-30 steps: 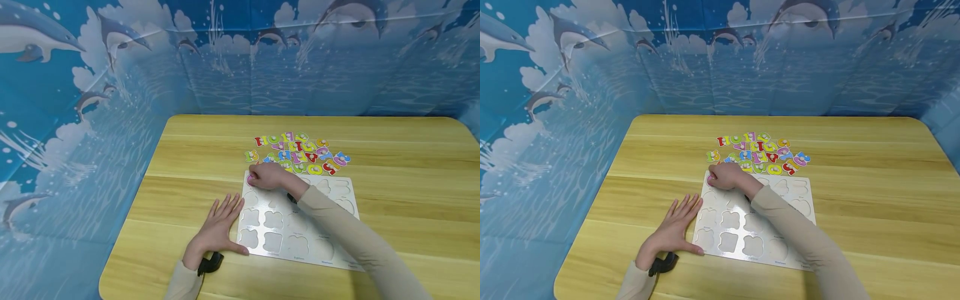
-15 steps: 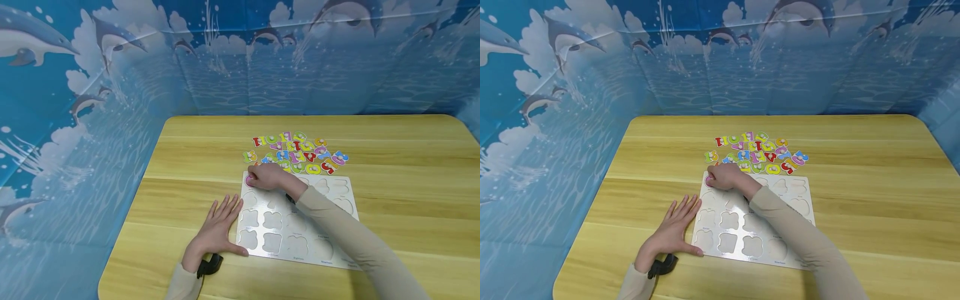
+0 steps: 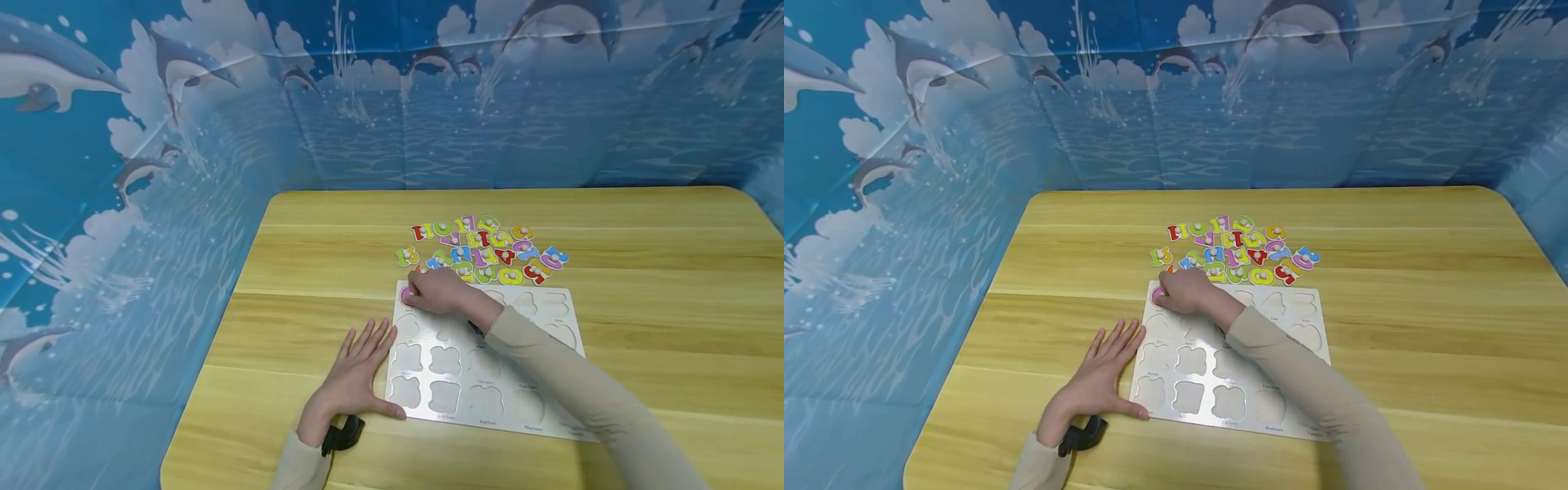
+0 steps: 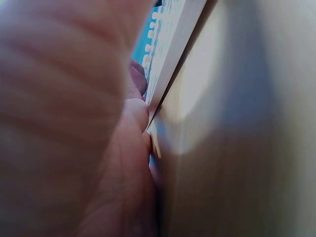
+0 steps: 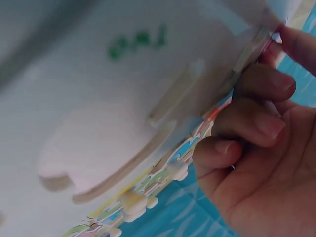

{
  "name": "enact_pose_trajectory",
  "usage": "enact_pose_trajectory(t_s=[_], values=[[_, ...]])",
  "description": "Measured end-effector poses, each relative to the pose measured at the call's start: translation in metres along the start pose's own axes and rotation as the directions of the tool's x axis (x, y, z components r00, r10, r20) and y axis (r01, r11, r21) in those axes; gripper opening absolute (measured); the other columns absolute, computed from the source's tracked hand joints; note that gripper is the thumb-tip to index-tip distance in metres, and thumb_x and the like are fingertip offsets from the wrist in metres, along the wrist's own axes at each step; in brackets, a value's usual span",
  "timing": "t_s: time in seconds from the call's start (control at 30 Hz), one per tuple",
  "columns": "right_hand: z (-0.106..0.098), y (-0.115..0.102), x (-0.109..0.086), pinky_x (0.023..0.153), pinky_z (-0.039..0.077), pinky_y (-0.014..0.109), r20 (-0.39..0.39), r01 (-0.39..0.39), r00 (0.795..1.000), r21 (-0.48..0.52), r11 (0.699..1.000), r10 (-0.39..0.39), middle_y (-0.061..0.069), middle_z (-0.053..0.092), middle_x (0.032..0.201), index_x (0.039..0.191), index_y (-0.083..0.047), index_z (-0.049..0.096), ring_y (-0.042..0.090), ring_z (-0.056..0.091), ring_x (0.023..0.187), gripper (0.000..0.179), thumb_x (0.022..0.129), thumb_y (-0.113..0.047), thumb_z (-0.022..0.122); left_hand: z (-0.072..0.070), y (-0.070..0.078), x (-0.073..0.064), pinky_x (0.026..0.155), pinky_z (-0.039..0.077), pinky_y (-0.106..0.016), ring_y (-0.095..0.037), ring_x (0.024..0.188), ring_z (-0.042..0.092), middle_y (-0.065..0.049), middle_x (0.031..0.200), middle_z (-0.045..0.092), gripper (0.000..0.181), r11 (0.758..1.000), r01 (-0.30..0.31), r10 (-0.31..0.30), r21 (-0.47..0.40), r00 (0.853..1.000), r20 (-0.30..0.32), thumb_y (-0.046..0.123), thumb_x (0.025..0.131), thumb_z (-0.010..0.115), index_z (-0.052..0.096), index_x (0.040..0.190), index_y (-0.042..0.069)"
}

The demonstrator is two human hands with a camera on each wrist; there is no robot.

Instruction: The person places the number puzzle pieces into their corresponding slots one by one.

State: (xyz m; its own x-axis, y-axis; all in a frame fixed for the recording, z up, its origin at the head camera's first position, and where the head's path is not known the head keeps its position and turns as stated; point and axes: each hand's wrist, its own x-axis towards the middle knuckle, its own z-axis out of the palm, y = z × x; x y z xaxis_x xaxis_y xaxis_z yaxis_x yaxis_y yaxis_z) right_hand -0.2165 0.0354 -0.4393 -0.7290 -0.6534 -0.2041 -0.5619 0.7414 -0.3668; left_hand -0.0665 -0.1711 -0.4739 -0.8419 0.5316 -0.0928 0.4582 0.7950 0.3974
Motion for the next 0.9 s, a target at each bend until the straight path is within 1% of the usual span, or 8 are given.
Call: enact_pose_trajectory(t_s=[0.13,0.23,0.43,0.53,0.67,0.8,0.9], values=[[0.003,0.002,-0.005,0.052,0.038,0.031,-0.054,0.019,0.998,0.053,0.998,-0.016,-0.003,0.051,0.062,0.080,-0.015,0.052,0.014,0.049,0.056,0.028,0.092,-0.039,0.059,0.000,0.000,0.000,0.112,-0.007,-0.047,-0.024,0.143,-0.006,-0.003,0.159,-0.002,0.129,1.000,0.000,0.000,-0.002,1.000,0.000,0.077,0.059,0.068,0.007,0.154,0.015],[0.003,0.006,-0.010,0.050,0.036,0.029,-0.083,0.027,0.996,0.108,0.994,-0.018,-0.004,0.050,0.062,0.082,-0.015,0.054,0.013,0.048,0.055,0.027,0.092,-0.039,0.060,0.001,0.000,0.000,0.112,-0.006,-0.047,-0.024,0.143,-0.005,-0.003,0.159,-0.002,0.129,1.000,-0.001,0.001,-0.006,1.000,0.002,0.078,0.059,0.068,0.007,0.154,0.015],[-0.008,0.017,-0.018,0.047,0.033,0.028,-0.118,0.012,0.993,0.190,0.982,0.011,-0.002,0.048,0.058,0.088,-0.014,0.056,0.013,0.044,0.050,0.022,0.093,-0.035,0.060,0.000,-0.001,-0.001,0.112,-0.007,-0.047,-0.024,0.143,-0.005,-0.003,0.159,-0.001,0.129,1.000,-0.001,0.001,-0.011,1.000,-0.007,0.079,0.059,0.067,0.008,0.154,0.015],[-0.016,0.025,-0.016,0.047,0.033,0.029,-0.145,0.001,0.989,0.213,0.977,0.031,-0.001,0.049,0.059,0.089,-0.013,0.058,0.014,0.043,0.049,0.021,0.094,-0.034,0.060,0.001,-0.002,-0.002,0.112,-0.007,-0.048,-0.023,0.143,-0.006,-0.002,0.159,-0.001,0.129,1.000,0.001,-0.001,-0.011,1.000,-0.011,0.079,0.059,0.066,0.008,0.154,0.016],[-0.024,0.036,-0.013,0.048,0.033,0.029,-0.197,-0.022,0.978,0.222,0.975,0.067,-0.001,0.050,0.062,0.090,-0.012,0.059,0.015,0.043,0.052,0.020,0.093,-0.032,0.061,0.002,-0.003,-0.002,0.112,-0.007,-0.048,-0.024,0.143,-0.006,-0.003,0.159,-0.001,0.129,1.000,-0.006,0.006,-0.023,1.000,-0.016,0.080,0.058,0.066,0.008,0.154,0.015],[-0.028,0.043,-0.014,0.048,0.031,0.030,-0.194,-0.052,0.976,0.249,0.967,0.103,0.002,0.049,0.062,0.091,-0.010,0.058,0.017,0.042,0.052,0.019,0.092,-0.028,0.064,0.002,-0.002,-0.001,0.112,-0.008,-0.048,-0.024,0.143,-0.006,-0.002,0.159,-0.001,0.129,1.000,-0.006,0.005,-0.027,1.000,-0.012,0.080,0.058,0.066,0.008,0.154,0.015],[-0.026,0.045,-0.011,0.049,0.030,0.030,-0.179,-0.061,0.979,0.223,0.973,0.103,0.001,0.048,0.063,0.092,-0.010,0.057,0.017,0.042,0.053,0.020,0.091,-0.029,0.064,0.002,-0.001,0.000,0.112,-0.010,-0.045,-0.022,0.143,-0.008,0.000,0.159,-0.003,0.130,1.000,0.010,-0.010,-0.023,1.000,0.003,0.080,0.058,0.066,0.006,0.154,0.017]])
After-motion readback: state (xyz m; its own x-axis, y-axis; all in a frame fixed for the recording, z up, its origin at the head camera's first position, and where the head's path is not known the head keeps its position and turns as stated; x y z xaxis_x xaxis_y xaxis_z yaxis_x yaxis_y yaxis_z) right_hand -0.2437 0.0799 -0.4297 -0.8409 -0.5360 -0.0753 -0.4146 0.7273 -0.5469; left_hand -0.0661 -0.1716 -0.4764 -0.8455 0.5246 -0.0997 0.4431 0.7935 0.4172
